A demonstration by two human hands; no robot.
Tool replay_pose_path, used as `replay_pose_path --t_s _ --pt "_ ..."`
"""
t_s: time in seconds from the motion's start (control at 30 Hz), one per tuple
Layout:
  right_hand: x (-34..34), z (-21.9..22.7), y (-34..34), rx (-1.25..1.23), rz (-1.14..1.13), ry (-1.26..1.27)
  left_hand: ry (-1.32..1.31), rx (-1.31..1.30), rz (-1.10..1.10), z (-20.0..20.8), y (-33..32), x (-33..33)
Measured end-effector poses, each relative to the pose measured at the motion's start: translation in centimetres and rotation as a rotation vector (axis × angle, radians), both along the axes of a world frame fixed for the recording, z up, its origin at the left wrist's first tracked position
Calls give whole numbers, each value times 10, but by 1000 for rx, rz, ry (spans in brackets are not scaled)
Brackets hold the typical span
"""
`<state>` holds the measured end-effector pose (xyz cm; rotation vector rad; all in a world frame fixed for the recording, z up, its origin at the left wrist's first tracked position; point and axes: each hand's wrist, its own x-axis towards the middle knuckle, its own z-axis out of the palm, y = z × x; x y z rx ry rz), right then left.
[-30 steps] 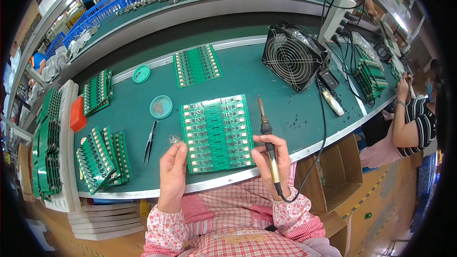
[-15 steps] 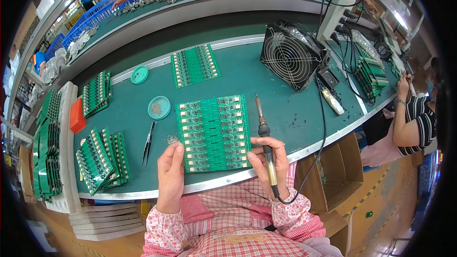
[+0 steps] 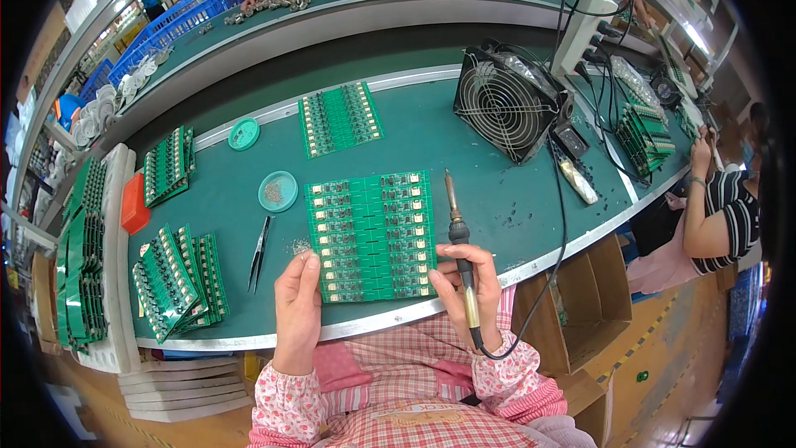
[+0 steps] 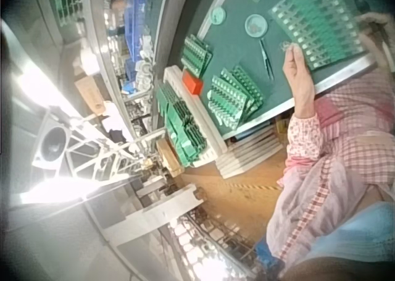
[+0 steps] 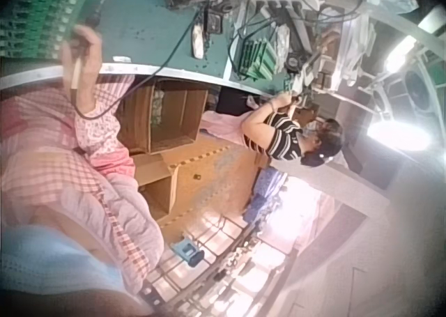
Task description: The person solders components onto circuit boards using a soldering iron and solder wire.
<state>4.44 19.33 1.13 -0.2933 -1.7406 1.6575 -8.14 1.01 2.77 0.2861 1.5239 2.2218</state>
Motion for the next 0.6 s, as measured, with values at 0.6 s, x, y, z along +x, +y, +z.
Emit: replay_pose_path --t_s 0.6 --pt "0 2 -2 66 -11 23 0 28 15 -3 -1 1"
